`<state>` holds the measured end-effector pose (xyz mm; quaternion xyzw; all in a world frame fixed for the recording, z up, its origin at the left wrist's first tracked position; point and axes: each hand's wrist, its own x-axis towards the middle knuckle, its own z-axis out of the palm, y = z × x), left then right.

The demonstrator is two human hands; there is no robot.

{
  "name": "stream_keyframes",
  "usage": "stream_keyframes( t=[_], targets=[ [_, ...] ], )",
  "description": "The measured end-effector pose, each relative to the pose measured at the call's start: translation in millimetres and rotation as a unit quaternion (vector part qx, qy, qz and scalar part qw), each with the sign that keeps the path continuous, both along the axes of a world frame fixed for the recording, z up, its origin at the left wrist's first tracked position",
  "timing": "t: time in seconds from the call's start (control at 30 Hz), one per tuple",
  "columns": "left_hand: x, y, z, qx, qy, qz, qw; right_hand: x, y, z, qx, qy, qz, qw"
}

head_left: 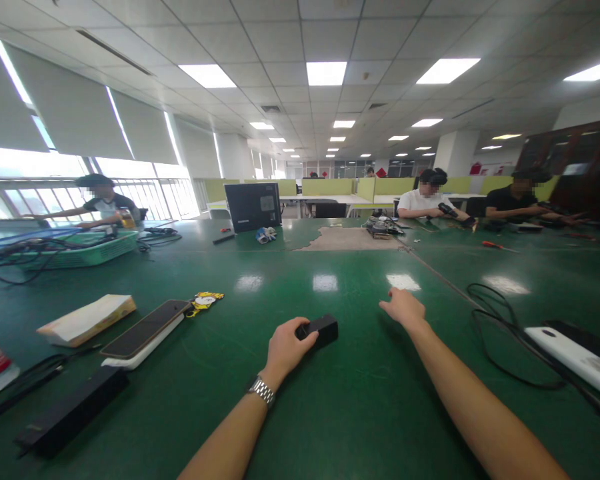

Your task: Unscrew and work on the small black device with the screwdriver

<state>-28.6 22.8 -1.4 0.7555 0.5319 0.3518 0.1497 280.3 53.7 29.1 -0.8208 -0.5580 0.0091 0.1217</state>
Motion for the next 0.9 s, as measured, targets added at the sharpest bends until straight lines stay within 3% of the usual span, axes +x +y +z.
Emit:
stream_keyframes(
  t=[0.17,0.4,0.47,0.53,0.6,0.67,0.77,0.9],
  targets=[
    [-2.0,4.6,-1.7,0.000,-0.005,-0.009,1.000,13.1,-20.9,-26.1,-0.046,-0.020,0.031,0.998],
    [-2.3,3.6,-5.0,0.003,-0.013,-0.022,1.000,41.3,-29.8,-24.3,-0.063,-0.013,0.026,0.998],
    [-2.9,3.9,-4.3,0.002,-0.015,-0.021,1.000,37.2,-33.6,-19.7,-0.045,-0.005,0.080,0.996],
    [-3.4,4.9,-3.8,0.001,-0.018,-0.021,1.000,23.9,-40.4,-12.8,0.022,-0.001,0.174,0.984],
    [-3.6,6.2,-4.1,0.000,-0.022,-0.022,1.000,3.9,-49.5,-4.8,0.107,0.001,0.264,0.959],
    [-3.4,7.3,-5.0,-0.001,-0.026,-0.023,0.999,-17.7,-59.2,2.0,0.147,0.005,0.329,0.933],
    [-3.0,7.5,-6.5,-0.002,-0.033,-0.023,0.999,-42.0,-70.6,6.7,0.143,0.006,0.399,0.906],
    [-2.7,6.2,-6.7,-0.001,-0.037,-0.031,0.999,-50.5,-75.4,4.3,0.099,0.004,0.434,0.896]
  ],
)
